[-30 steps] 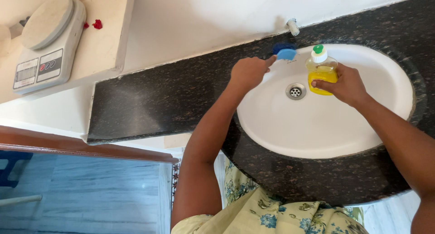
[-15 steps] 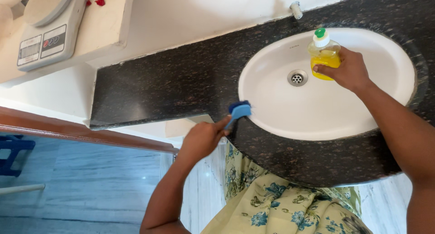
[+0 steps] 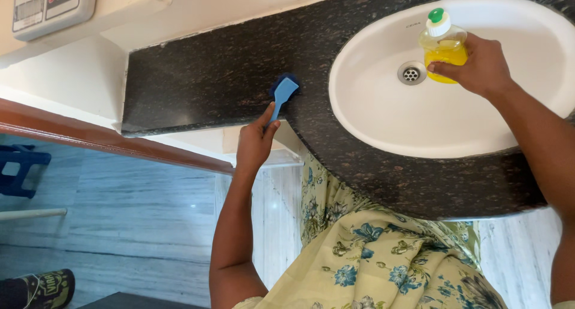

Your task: The person scrubs a dark granite countertop around a white sink using a blue scrub brush. They hold a yellow liquid soap bottle in the other hand, occasionally moving it to reach different areas. The person cleans the edges and flat surfaces of the countertop.

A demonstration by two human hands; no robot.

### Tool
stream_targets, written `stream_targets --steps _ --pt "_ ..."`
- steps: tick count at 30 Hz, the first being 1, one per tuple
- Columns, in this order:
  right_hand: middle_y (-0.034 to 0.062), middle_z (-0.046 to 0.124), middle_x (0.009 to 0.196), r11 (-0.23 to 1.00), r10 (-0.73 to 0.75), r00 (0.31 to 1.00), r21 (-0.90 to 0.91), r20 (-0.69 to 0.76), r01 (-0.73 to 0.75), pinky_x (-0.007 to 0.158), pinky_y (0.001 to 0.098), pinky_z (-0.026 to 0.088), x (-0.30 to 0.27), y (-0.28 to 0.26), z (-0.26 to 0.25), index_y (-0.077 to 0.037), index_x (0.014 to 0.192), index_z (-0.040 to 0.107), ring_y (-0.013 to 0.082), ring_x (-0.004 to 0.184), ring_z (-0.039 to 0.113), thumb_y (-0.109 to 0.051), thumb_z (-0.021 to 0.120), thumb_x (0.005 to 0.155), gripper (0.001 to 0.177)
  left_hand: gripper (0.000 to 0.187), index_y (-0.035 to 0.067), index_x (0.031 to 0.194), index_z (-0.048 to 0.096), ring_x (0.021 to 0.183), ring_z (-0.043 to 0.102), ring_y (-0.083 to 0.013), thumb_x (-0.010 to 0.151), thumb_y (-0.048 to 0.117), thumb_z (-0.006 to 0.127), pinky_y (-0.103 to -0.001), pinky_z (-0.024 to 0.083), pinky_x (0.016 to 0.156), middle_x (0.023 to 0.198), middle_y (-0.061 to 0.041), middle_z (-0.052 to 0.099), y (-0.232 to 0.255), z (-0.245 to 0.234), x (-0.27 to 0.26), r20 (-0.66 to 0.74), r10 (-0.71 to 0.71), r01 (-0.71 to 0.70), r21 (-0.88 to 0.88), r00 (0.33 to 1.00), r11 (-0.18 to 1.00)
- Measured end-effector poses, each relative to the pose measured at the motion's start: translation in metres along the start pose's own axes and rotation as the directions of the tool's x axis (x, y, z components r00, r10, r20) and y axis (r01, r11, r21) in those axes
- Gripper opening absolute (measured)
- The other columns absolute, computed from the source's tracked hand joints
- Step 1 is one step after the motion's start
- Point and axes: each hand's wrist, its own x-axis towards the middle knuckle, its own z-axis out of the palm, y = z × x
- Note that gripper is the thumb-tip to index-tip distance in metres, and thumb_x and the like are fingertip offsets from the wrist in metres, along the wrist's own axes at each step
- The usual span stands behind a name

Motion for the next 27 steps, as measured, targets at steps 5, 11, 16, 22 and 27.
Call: stream_targets --steps 5,11,16,22,27 --pt "0.0195 0.075 0.115 0.999 -0.043 0.999 -0.02 -0.024 0.042 0.092 0.0437 0.057 -0.001 0.002 0.002 -0.004 0.139 0.069 0.0317 0.099 0.073 -0.045 0.089 0.087 0.069 0.046 0.027 0.145 0.059 0.046 0.049 -0.0094 0.099 0.032 0.064 -0.03 0.042 0.047 0.076 -0.007 0.077 0.017 0.03 -0.075 0.509 0.065 0.019 -0.157 0.858 0.987" --pt "0.0192 0.074 0.115 0.998 -0.059 0.998 -0.004 -0.021 0.059 0.089 0.0434 0.058 -0.003 0.004 0.005 -0.004 0.141 0.068 0.0312 0.096 0.074 -0.044 0.087 0.089 0.068 0.048 0.023 0.147 0.056 0.048 0.054 -0.0094 0.1 0.028 0.064 -0.032 0.042 0.047 0.072 -0.008 0.075 0.007 0.005 -0.069 0.14 -0.103 0.108 -0.027 0.985 0.994" --pt "0.0216 0.075 0.112 0.985 -0.136 0.99 -0.114 -0.039 0.131 0.087 0.0434 0.058 -0.001 0.004 0.008 -0.001 0.138 0.067 0.0326 0.091 0.074 -0.045 0.087 0.091 0.068 0.051 0.028 0.149 0.055 0.051 0.057 -0.0081 0.098 0.026 0.064 -0.03 0.047 0.051 0.07 -0.007 0.072 0.022 0.015 -0.095 0.229 0.077 -0.043 -0.147 0.971 0.988" --pt "0.0218 0.074 0.11 0.994 -0.071 0.997 -0.089 -0.023 0.069 0.083 0.0437 0.059 0.0 0.009 0.008 -0.003 0.144 0.066 0.0323 0.085 0.074 -0.046 0.086 0.091 0.072 0.045 0.028 0.145 0.059 0.046 0.049 -0.008 0.1 0.027 0.064 -0.03 0.043 0.047 0.074 -0.006 0.073 0.016 0.016 -0.113 0.327 -0.05 0.096 -0.125 0.944 0.987" --pt "0.0219 0.075 0.112 0.978 -0.158 0.985 -0.149 -0.068 0.147 0.086 0.0441 0.059 0.002 0.015 0.012 -0.001 0.138 0.067 0.0331 0.091 0.074 -0.046 0.088 0.092 0.068 0.048 0.025 0.15 0.057 0.052 0.04 -0.0062 0.102 0.025 0.066 -0.031 0.037 0.05 0.064 -0.015 0.059 -0.004 0.016 -0.105 0.182 -0.154 0.19 -0.2 0.971 0.961"
